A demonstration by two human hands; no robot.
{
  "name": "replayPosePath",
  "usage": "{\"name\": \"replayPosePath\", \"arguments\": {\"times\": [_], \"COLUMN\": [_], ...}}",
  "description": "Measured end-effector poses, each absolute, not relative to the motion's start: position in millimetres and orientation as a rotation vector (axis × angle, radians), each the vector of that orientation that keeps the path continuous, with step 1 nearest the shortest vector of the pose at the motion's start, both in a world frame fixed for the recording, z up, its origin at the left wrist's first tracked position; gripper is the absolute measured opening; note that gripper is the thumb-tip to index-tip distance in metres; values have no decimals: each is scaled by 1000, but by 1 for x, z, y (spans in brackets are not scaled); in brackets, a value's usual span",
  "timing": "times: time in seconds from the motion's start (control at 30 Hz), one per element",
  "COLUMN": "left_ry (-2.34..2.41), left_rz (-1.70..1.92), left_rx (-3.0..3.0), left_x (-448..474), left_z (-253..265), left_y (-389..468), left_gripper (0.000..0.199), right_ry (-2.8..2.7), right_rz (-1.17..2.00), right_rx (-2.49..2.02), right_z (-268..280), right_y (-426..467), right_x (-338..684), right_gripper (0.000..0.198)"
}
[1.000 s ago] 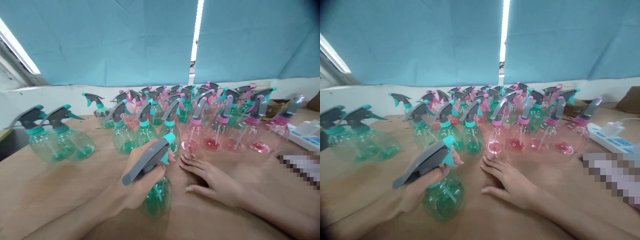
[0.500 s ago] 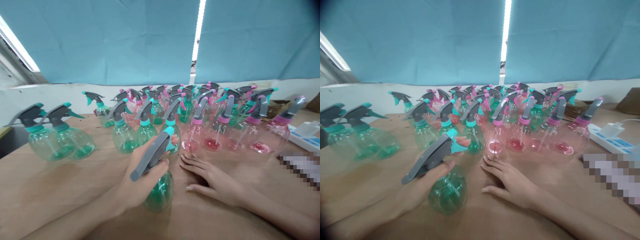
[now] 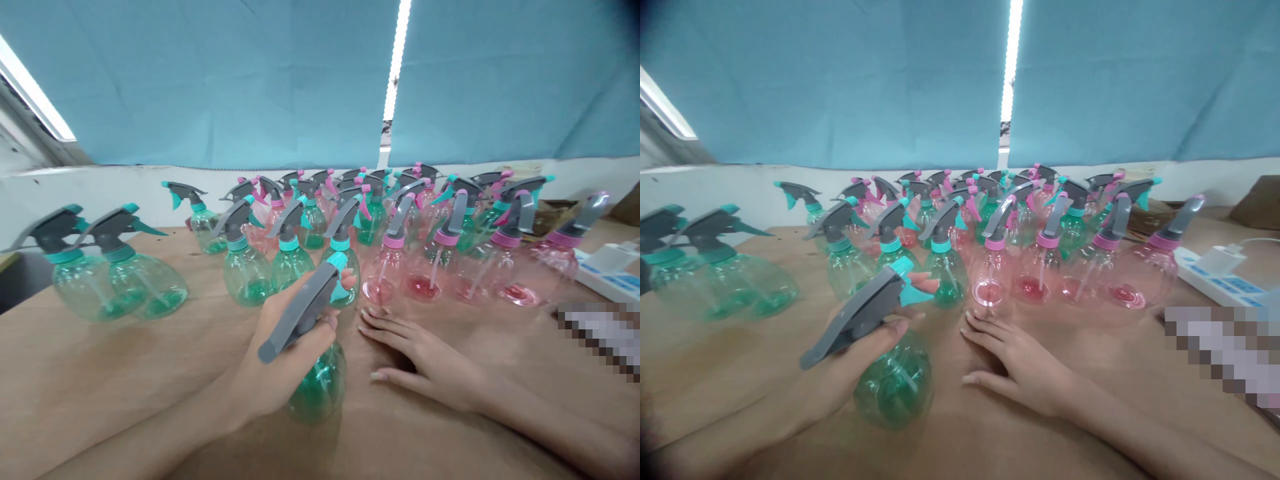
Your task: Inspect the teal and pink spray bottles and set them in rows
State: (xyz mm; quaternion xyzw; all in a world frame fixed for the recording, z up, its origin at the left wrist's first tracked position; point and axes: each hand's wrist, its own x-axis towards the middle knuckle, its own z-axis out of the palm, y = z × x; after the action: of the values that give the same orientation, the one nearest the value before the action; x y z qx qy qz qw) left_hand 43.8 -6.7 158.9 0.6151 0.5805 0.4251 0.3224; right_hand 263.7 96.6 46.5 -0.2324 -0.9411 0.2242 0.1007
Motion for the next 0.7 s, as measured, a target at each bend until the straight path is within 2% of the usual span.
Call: {"name": "replayPosePath", "arguments": {"times": [0.7], "left_ry": [1491], "left_rz": [1125], "left_rx": [1625], "left_x": [45], "left_z": [158], "left_y": [-6], "left_gripper": [38], "right_ry": [-2792], "right_rz": [654], "right_rx": [-688], "right_z": [46], "right_y": [98], "right_x": [263], "right_gripper": [70]}}
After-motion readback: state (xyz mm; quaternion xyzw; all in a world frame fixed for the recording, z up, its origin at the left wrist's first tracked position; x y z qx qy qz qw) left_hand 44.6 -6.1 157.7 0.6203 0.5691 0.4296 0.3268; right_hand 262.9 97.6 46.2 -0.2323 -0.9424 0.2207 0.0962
